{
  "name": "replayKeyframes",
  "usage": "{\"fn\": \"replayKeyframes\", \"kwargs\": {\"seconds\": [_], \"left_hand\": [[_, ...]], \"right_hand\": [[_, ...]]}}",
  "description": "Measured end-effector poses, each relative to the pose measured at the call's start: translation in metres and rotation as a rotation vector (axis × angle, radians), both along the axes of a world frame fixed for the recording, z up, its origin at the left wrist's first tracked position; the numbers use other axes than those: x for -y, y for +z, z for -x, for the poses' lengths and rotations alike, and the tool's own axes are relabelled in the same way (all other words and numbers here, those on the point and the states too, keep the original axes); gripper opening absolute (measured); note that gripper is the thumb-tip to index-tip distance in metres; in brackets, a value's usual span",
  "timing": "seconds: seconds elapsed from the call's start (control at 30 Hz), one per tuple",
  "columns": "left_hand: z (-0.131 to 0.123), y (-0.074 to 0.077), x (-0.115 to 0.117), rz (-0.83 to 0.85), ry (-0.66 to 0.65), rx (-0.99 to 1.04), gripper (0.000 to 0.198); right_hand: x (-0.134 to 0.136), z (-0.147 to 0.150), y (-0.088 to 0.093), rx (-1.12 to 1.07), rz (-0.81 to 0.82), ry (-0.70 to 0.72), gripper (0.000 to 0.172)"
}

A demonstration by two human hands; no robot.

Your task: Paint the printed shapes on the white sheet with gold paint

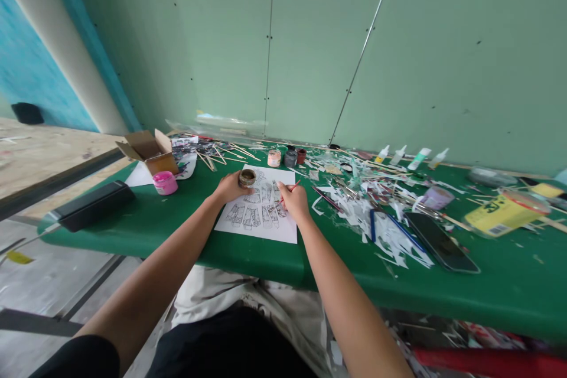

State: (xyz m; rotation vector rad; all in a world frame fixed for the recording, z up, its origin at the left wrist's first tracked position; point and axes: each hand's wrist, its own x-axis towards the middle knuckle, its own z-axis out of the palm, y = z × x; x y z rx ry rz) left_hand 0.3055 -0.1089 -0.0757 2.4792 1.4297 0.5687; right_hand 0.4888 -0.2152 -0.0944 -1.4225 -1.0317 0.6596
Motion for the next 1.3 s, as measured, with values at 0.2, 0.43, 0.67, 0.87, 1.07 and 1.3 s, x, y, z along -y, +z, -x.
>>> {"fn": "replayKeyframes", "kwargs": {"seconds": [0.2,0.43,0.67,0.87,1.07,1.3], "left_hand": [[0.002,0.000,0.000,-0.022,-0.013,-0.052,0.065],[0.004,0.000,-0.002,-0.015,-0.116,-0.097,0.072],[0.003,0.002,0.000,-0.001,-0.129,-0.107,0.076],[0.001,0.003,0.003,0.002,-0.119,-0.072,0.069],[0.000,0.002,0.001,0.025,-0.089,-0.038,0.066],[0.000,0.001,-0.002,0.042,-0.097,-0.025,0.069]], "right_hand": [[0.002,-0.002,0.001,-0.010,-0.017,-0.020,0.048],[0.014,-0.002,-0.004,0.006,-0.051,-0.022,0.050],[0.023,0.007,0.000,-0.050,0.001,0.031,0.048],[0.026,0.010,0.003,-0.018,0.021,0.073,0.046],[0.027,0.011,0.003,0.022,0.029,0.046,0.046],[0.028,0.012,0.002,0.061,0.082,0.059,0.045]]}}
